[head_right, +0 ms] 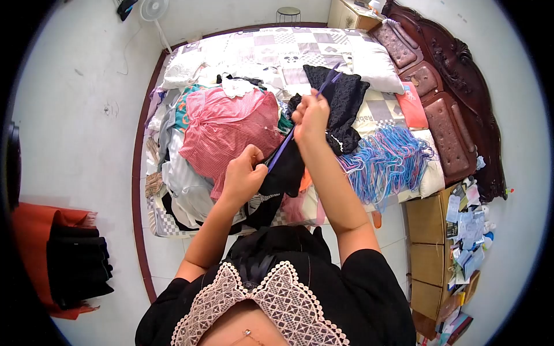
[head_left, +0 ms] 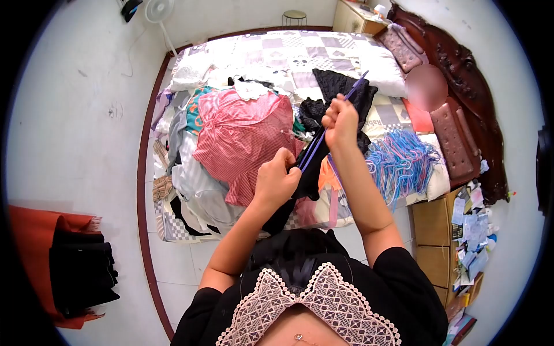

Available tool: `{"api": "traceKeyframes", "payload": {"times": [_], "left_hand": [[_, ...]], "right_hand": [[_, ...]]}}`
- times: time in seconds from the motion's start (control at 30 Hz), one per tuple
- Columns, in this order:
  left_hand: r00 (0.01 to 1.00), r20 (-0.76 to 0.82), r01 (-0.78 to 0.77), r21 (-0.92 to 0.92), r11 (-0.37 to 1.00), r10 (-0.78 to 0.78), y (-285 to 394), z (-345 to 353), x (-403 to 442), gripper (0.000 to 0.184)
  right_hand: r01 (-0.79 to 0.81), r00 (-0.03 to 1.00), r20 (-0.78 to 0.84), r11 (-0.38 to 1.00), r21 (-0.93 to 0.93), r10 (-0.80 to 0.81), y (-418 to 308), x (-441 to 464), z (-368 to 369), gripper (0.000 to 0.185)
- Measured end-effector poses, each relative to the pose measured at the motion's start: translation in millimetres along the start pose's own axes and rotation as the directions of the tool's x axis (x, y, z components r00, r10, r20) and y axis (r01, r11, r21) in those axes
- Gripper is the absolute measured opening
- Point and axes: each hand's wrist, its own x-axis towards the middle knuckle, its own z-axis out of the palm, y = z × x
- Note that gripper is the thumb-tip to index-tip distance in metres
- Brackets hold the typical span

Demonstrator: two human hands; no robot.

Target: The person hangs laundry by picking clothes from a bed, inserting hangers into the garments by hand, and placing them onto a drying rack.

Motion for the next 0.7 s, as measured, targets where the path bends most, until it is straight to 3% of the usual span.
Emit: {"api": "traceKeyframes", "payload": {"times": [0.1, 0.17, 0.23, 0.3, 0.37, 0.47, 0.53, 0.63, 0.7], "left_hand": [[0.999, 0.004, 0.032, -0.015, 0.999, -0.032, -4, 8, 2, 0.014], [0.999, 0.013, 0.035, 0.036, 0.999, -0.036, -18, 14, 2, 0.014], [0.999, 0.024, 0.037, 0.089, 0.995, -0.039, -30, 16, -1, 0.015], [0.994, 0.097, 0.029, 0.197, 0.980, -0.049, -38, 13, -7, 0.018], [0.991, 0.119, 0.036, 0.255, 0.966, -0.068, -39, 10, -10, 0.020], [0.968, 0.177, 0.128, 0.254, 0.959, -0.176, -32, 9, -15, 0.022], [0.974, 0.181, 0.121, 0.093, 0.988, -0.136, -30, 13, -17, 0.022], [0.988, 0.145, 0.046, 0.016, 0.999, -0.048, -23, 16, -18, 0.020], [0.992, 0.124, 0.027, -0.048, 0.998, -0.021, -17, 16, -16, 0.019]], "right_hand": [[-0.089, 0.993, -0.080, 0.991, -0.101, 0.081, 33, -30, -8, 0.033], [-0.213, 0.977, -0.020, 0.972, -0.099, 0.212, 49, -36, -30, 0.036], [-0.247, 0.966, -0.101, 0.967, -0.069, 0.239, 37, -28, -37, 0.031], [-0.232, 0.968, -0.100, 0.973, 0.015, 0.232, 21, -8, -48, 0.015], [-0.279, 0.957, -0.043, 0.952, 0.123, 0.286, 2, 16, -61, 0.019], [-0.230, 0.962, -0.108, 0.957, 0.178, 0.251, -18, 31, -65, 0.026], [-0.208, 0.962, -0.145, 0.964, 0.166, 0.233, -15, 27, -63, 0.027], [-0.179, 0.971, -0.133, 0.972, 0.149, 0.199, 3, 21, -64, 0.026], [-0.117, 0.984, -0.123, 0.991, 0.068, 0.125, 22, 11, -64, 0.014]]}}
